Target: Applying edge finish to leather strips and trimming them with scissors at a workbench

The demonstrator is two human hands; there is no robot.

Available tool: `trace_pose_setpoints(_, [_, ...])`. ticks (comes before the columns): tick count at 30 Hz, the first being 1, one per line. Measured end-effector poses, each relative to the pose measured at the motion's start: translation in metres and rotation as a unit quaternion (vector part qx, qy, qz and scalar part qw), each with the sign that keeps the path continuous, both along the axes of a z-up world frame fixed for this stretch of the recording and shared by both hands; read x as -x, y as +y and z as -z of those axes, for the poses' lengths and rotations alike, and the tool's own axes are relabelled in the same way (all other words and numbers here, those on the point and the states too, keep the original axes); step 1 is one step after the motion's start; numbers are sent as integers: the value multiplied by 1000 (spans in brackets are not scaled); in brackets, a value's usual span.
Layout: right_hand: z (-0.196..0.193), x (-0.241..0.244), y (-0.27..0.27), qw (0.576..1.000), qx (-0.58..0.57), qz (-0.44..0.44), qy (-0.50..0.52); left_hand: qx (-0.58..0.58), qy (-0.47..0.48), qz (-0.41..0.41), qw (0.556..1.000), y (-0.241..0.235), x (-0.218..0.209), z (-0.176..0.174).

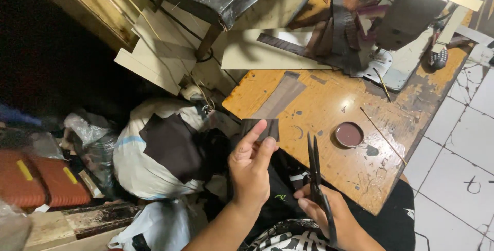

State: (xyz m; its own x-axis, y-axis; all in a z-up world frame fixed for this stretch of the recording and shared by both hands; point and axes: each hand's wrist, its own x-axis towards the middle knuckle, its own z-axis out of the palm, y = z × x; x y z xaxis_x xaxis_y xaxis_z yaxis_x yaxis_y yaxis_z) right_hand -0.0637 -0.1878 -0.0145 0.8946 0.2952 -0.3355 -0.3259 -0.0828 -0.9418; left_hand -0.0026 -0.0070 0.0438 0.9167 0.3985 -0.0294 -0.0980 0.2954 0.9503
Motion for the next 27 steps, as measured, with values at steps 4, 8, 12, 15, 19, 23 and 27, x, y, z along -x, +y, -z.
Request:
trace_pose_setpoints(4, [6, -5, 3, 994, 74, -15, -73, -113, -30, -11, 993, -11, 5, 4])
trace_pose_setpoints(8, [-4, -6, 10, 993, 97, -19, -60, -149, -31, 18, 988, -18, 11, 8])
trace_pose_setpoints(12, [-4, -4, 14, 987, 95, -16, -132, -169, -40, 14, 985, -26, 13, 11])
trace_pose_setpoints(15, [0, -1, 15, 982, 85, -12, -167, -188, -79, 1, 979, -30, 12, 13])
trace_pose_setpoints(19, [-2, 1, 17, 983, 72, 7, -167, -237, -103, -17, 966, -33, 10, 18])
trace_pose_setpoints(23, [-4, 1, 19, 983, 61, 23, -174, -239, -118, -15, 964, -35, 8, 10])
trace_pose_setpoints(27, [-3, 2, 18, 984, 56, 38, -164, -222, -116, -10, 968, -38, 8, 10])
